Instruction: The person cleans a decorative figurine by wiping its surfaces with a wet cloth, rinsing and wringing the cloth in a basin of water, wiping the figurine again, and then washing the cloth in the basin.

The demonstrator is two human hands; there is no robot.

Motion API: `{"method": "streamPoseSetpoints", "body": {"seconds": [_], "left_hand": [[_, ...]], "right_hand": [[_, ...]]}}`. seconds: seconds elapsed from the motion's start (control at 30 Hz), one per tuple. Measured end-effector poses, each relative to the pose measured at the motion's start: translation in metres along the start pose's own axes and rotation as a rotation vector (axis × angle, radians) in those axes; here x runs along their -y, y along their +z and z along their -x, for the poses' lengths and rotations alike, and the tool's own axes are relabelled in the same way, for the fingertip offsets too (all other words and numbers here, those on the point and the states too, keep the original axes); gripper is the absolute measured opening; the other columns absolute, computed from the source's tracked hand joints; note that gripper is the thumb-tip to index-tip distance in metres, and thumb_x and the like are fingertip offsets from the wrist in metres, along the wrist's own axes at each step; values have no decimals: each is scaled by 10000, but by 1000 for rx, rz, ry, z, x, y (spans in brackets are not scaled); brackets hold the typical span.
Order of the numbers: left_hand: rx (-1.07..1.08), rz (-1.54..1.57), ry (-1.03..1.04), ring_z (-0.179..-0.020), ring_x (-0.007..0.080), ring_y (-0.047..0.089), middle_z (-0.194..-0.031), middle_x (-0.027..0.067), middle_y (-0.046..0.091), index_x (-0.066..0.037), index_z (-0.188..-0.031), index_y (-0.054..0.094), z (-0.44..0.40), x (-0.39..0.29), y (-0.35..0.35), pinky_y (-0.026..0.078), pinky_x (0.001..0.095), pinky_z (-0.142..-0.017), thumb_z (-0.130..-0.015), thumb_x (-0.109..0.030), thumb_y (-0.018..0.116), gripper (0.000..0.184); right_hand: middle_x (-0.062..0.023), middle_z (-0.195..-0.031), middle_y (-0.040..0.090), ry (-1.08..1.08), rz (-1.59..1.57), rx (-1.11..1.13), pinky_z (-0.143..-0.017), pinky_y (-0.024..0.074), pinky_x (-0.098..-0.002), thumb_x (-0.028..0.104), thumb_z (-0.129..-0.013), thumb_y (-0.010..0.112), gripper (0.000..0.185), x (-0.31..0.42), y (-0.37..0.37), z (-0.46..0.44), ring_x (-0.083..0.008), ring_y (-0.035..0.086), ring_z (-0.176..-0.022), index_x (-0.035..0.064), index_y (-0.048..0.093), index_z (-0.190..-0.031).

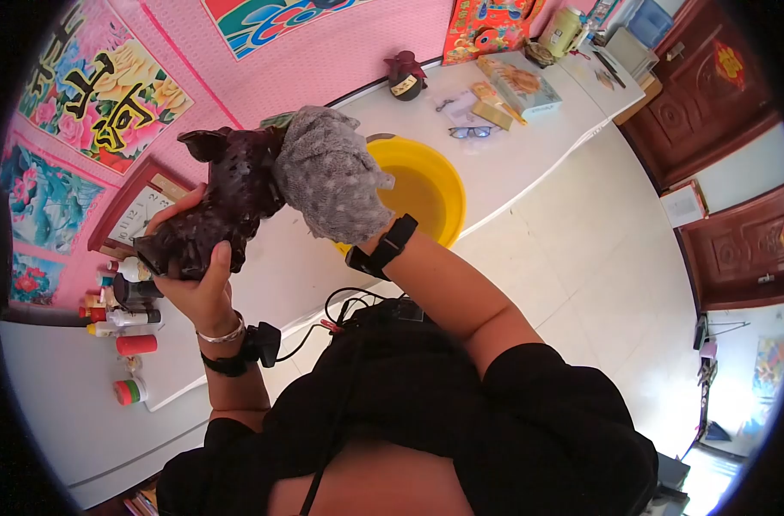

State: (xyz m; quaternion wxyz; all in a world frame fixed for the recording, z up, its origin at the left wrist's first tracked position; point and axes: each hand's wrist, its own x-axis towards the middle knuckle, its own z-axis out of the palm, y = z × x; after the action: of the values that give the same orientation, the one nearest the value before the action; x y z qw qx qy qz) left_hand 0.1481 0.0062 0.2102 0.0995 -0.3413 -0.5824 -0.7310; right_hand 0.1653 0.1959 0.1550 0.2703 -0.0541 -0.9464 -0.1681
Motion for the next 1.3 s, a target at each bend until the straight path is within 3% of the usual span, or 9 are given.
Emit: {"method": "streamPoseSetpoints", "body": {"seconds": [0.07, 0.13, 0.43, 0.57, 0.7, 0.9, 1.07, 1.23, 1.3], "left_hand": [[-2, 4, -2, -1097, 252, 593, -1168, 193, 606, 45, -1207, 482, 0, 2, -2, 468, 378, -980, -646, -54, 791, 647], [1, 4, -43, -1085, 244, 599, -1161, 189, 611, 49, -1202, 492, 0, 3, -4, 467, 373, -977, -643, -57, 796, 645], [79, -133, 71, -1141, 333, 584, -1166, 215, 596, 34, -1206, 466, 10, 10, -1, 421, 431, -1031, -643, -4, 741, 628], [77, -147, 82, -1144, 327, 576, -1175, 209, 584, 55, -1204, 472, 7, 8, -1, 405, 436, -1045, -680, -40, 712, 584], [76, -146, 28, -1145, 313, 571, -1191, 208, 584, 82, -1219, 475, 2, 4, 2, 416, 423, -1036, -722, -154, 752, 617], [87, -98, 39, -1138, 316, 577, -1202, 233, 580, 90, -1223, 473, -1, 6, 3, 434, 425, -1025, -741, -153, 751, 607], [-36, 55, -61, -1094, 297, 595, -1174, 228, 594, 85, -1213, 489, -10, 3, -1, 459, 406, -993, -741, -126, 726, 569], [-49, 132, -158, -1085, 287, 601, -1168, 219, 599, 65, -1214, 494, -7, 5, -3, 476, 403, -979, -749, -90, 666, 520], [-35, 57, -125, -1120, 306, 585, -1179, 213, 590, 73, -1222, 491, -5, 7, -2, 460, 422, -1002, -771, -130, 631, 514]], "right_hand": [[-257, -1029, 589, -4, -277, -14, -941, 408, -480, 236, -747, 613, 376, -2, 4, 7, -395, 551, -1010, -12, 664, -1025], [-257, -1018, 589, -61, -298, 19, -898, 427, -501, 239, -745, 611, 391, -10, -14, 6, -396, 557, -995, -26, 658, -1028], [-276, -1046, 599, -54, -97, -130, -736, 496, -565, 188, -737, 595, 405, -7, -5, 6, -398, 585, -934, -80, 649, -1036], [-299, -1053, 589, -33, -136, 115, -593, 513, -575, 199, -725, 593, 462, -6, -18, 9, -397, 587, -922, -117, 628, -1061], [-295, -971, 609, -229, -189, -137, -506, 485, -618, 226, -758, 585, 437, -20, 4, 12, -405, 598, -822, -79, 649, -1064], [-300, -983, 621, -3, 372, -227, -550, 517, -509, 195, -735, 566, 432, -19, -9, 13, -368, 629, -808, -99, 647, -1040], [-261, -929, 616, -129, 166, -55, -606, 503, -496, 204, -776, 579, 342, -17, -29, 2, -326, 600, -840, -68, 653, -970], [-243, -1012, 630, -156, -8, 108, -856, 477, -556, 245, -755, 614, 364, -19, -41, -11, -368, 604, -959, -14, 684, -1002], [-237, -1010, 603, -79, 96, -125, -882, 472, -524, 240, -746, 581, 365, -8, -25, -8, -368, 591, -966, -32, 683, -967]]}}
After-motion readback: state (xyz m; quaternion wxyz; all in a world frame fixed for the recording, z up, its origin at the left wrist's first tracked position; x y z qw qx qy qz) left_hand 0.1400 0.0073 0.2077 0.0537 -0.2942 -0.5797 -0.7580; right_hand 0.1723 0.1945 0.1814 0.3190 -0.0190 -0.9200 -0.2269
